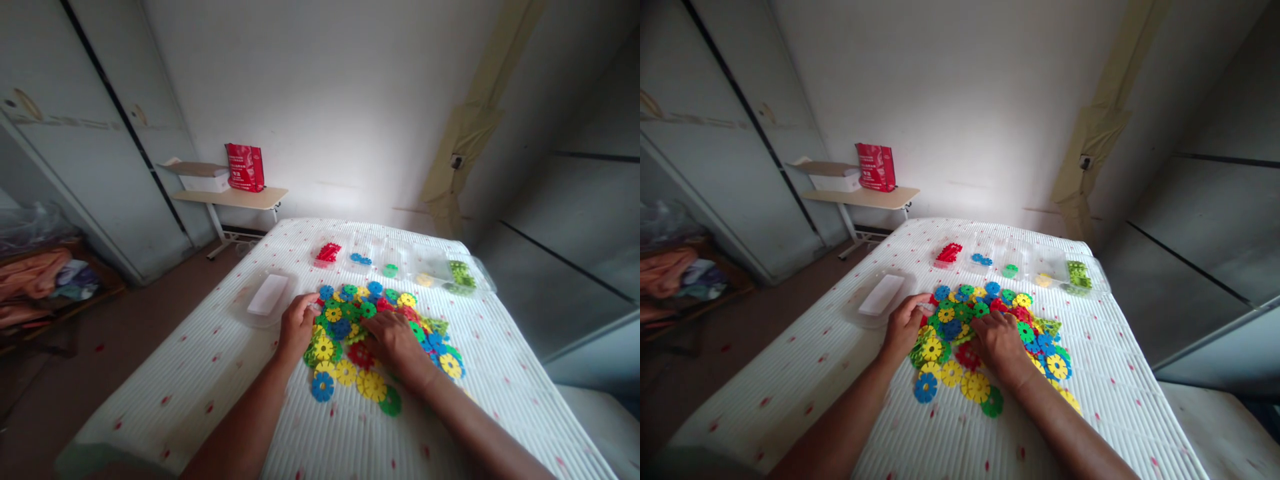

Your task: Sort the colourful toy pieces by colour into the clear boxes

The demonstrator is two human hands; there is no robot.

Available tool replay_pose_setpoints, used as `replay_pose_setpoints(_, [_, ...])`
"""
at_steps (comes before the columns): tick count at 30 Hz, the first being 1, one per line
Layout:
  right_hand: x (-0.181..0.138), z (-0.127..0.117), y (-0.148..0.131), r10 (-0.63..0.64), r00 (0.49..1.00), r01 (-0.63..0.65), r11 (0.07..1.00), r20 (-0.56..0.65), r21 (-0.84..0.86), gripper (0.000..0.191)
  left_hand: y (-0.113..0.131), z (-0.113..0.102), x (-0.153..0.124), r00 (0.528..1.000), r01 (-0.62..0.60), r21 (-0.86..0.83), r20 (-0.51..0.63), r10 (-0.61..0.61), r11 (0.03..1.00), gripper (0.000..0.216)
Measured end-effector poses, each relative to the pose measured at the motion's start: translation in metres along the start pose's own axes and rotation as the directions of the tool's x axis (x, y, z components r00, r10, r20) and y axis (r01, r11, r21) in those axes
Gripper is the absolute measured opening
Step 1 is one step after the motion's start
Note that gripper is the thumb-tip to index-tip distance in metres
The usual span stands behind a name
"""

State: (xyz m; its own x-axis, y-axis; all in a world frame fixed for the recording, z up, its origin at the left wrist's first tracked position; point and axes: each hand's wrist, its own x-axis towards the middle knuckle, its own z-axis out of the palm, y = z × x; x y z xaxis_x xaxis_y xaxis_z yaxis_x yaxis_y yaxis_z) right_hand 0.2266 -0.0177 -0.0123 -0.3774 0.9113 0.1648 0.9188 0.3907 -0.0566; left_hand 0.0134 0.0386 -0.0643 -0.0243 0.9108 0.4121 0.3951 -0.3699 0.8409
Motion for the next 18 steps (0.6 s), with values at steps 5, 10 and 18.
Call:
replay_pose_setpoints(5, [-0.001, -0.011, 0.006, 0.104, 0.984, -0.11, 0.993, -0.145, -0.038, 0.028, -0.001, -0.001, 0.0, 1.0, -0.013, 0.02, -0.001, 0.013, 1.0, 0.032])
replay_pose_setpoints(10, [-0.004, -0.009, -0.013, -0.069, 0.948, 0.095, 0.993, -0.312, 0.071, 0.018, 0.0, -0.001, 0.001, 0.998, -0.063, 0.033, -0.005, 0.063, 0.997, 0.033])
replay_pose_setpoints(18, [0.003, 0.024, -0.05, -0.253, 0.967, 0.256, 0.959, -0.041, 0.121, 0.007, -0.002, 0.001, 0.001, 1.0, -0.011, 0.032, 0.0, 0.011, 0.999, 0.032])
